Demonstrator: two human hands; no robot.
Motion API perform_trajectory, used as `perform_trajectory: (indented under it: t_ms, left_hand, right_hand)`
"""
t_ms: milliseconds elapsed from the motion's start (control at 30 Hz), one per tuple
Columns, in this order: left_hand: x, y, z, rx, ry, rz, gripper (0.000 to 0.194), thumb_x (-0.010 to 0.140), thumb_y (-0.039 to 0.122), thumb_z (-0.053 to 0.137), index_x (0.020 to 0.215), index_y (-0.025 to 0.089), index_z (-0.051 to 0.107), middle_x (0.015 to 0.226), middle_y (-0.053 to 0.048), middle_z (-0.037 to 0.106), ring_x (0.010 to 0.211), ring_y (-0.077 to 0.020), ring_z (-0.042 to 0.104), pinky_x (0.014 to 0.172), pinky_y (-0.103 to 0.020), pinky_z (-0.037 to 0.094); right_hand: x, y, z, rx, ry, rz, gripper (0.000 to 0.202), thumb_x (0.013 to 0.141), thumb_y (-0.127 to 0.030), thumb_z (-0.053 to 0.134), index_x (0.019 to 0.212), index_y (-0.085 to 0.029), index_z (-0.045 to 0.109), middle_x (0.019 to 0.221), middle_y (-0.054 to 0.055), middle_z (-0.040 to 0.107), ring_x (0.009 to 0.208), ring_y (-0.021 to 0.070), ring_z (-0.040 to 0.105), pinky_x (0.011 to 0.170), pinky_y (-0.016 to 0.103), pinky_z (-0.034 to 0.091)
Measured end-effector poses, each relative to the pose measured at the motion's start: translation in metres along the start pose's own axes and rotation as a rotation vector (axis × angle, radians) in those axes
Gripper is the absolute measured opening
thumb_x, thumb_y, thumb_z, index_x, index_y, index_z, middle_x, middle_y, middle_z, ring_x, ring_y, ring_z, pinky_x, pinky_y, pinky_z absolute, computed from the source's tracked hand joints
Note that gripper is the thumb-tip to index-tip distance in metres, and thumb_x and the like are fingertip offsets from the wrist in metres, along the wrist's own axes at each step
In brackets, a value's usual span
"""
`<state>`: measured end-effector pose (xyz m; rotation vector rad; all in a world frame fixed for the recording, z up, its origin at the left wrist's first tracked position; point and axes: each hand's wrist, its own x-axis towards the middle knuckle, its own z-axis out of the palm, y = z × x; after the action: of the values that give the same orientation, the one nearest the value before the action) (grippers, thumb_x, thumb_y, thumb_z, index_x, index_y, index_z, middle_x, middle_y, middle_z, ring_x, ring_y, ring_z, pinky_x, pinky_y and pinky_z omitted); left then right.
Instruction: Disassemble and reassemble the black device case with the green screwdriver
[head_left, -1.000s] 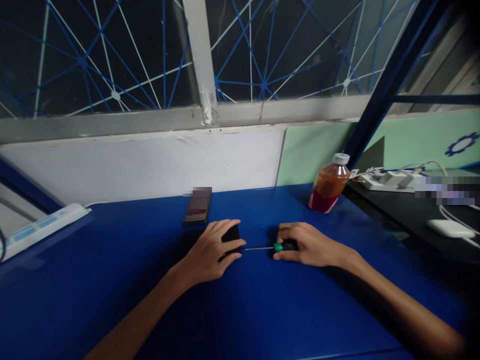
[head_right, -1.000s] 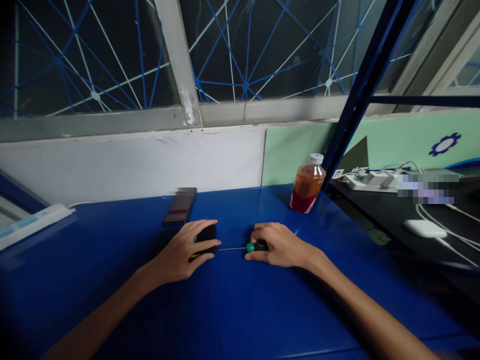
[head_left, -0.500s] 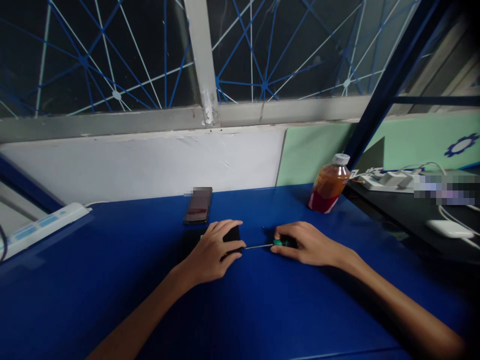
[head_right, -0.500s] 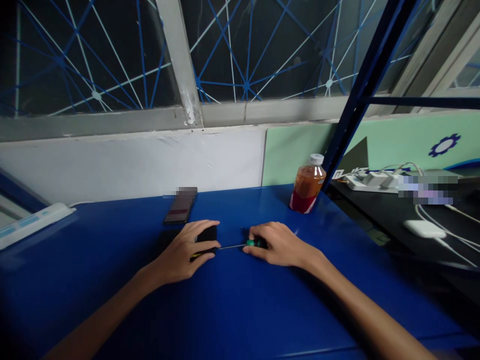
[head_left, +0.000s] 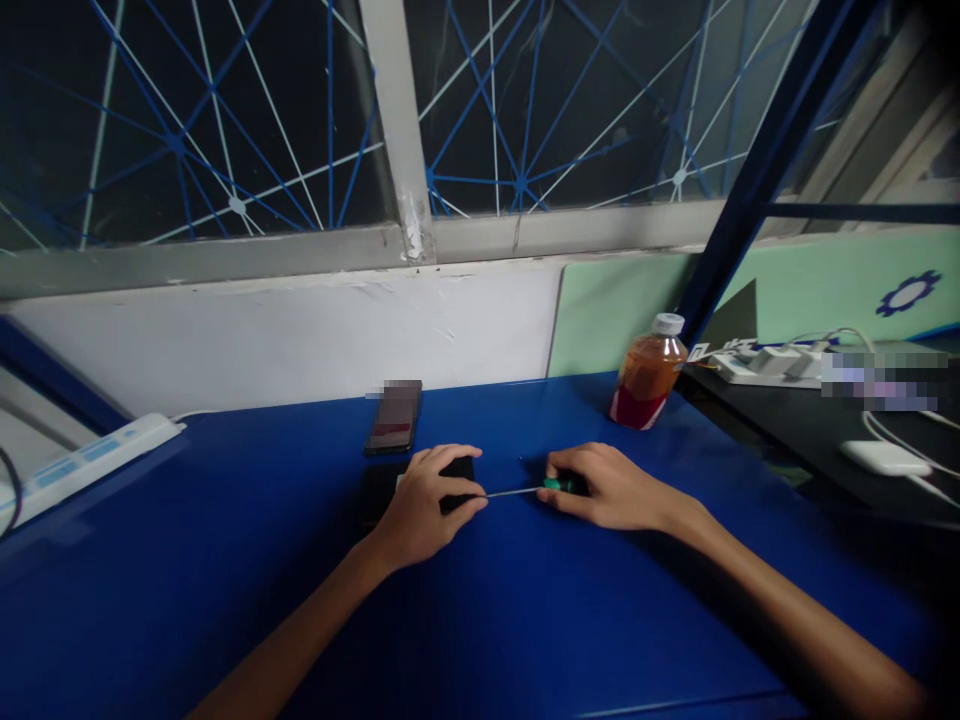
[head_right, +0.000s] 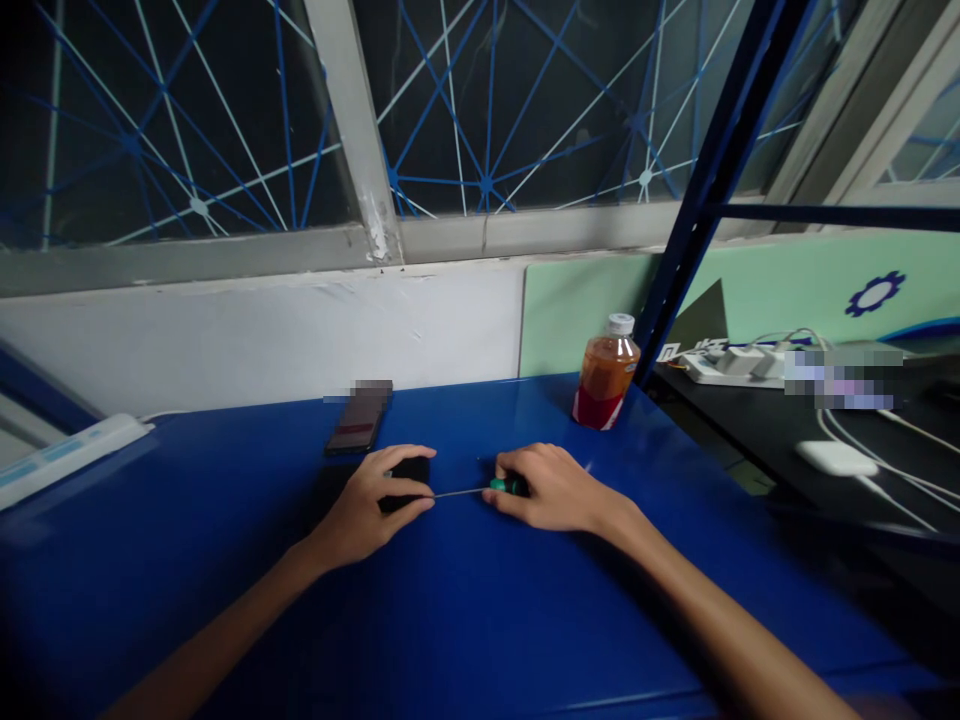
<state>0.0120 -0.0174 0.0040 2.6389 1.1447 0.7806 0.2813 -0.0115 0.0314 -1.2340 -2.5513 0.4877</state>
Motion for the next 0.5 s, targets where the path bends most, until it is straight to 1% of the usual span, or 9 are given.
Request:
perform_trajectory:
  t_ms: [133, 233, 367, 500]
  left_hand:
    - [0.008, 0.003, -0.004, 0.021, 0.050, 0.002, 0.014, 0.087, 0.026, 0.059, 0.086, 0.028, 0.073, 0.123, -0.002, 0.058, 0.116, -0.0251, 0.051, 0.097, -0.049, 0.039]
    - [0.020, 0.006, -0.003, 0.058, 0.010, 0.017, 0.013, 0.085, 0.024, 0.060, 0.085, 0.027, 0.073, 0.120, -0.002, 0.060, 0.114, -0.0253, 0.051, 0.097, -0.049, 0.038]
    - [0.043, 0.010, 0.007, 0.100, -0.071, 0.042, 0.018, 0.085, 0.018, 0.058, 0.092, 0.028, 0.072, 0.118, -0.002, 0.061, 0.112, -0.0244, 0.052, 0.094, -0.048, 0.037]
    - [0.060, 0.012, 0.022, 0.115, -0.095, 0.057, 0.019, 0.086, 0.019, 0.056, 0.095, 0.028, 0.071, 0.118, -0.003, 0.060, 0.112, -0.0246, 0.052, 0.093, -0.048, 0.037]
  right_hand:
    - [-0.002, 0.004, -0.012, -0.004, 0.029, 0.030, 0.027, 0.086, -0.042, 0.052, 0.077, -0.018, 0.061, 0.064, 0.000, 0.060, 0.056, 0.0120, 0.049, 0.055, 0.026, 0.031]
    - [-0.004, 0.013, -0.020, -0.020, 0.092, 0.081, 0.032, 0.087, -0.045, 0.048, 0.074, -0.018, 0.060, 0.062, 0.000, 0.058, 0.053, 0.0116, 0.048, 0.053, 0.025, 0.029]
    - [-0.004, 0.030, -0.020, -0.136, 0.180, 0.152, 0.031, 0.087, -0.043, 0.048, 0.074, -0.017, 0.059, 0.062, 0.002, 0.060, 0.056, 0.0133, 0.052, 0.054, 0.026, 0.031]
    - [-0.002, 0.042, -0.016, -0.233, 0.180, 0.212, 0.030, 0.087, -0.043, 0.048, 0.075, -0.018, 0.061, 0.067, 0.004, 0.065, 0.062, 0.0167, 0.058, 0.054, 0.026, 0.030]
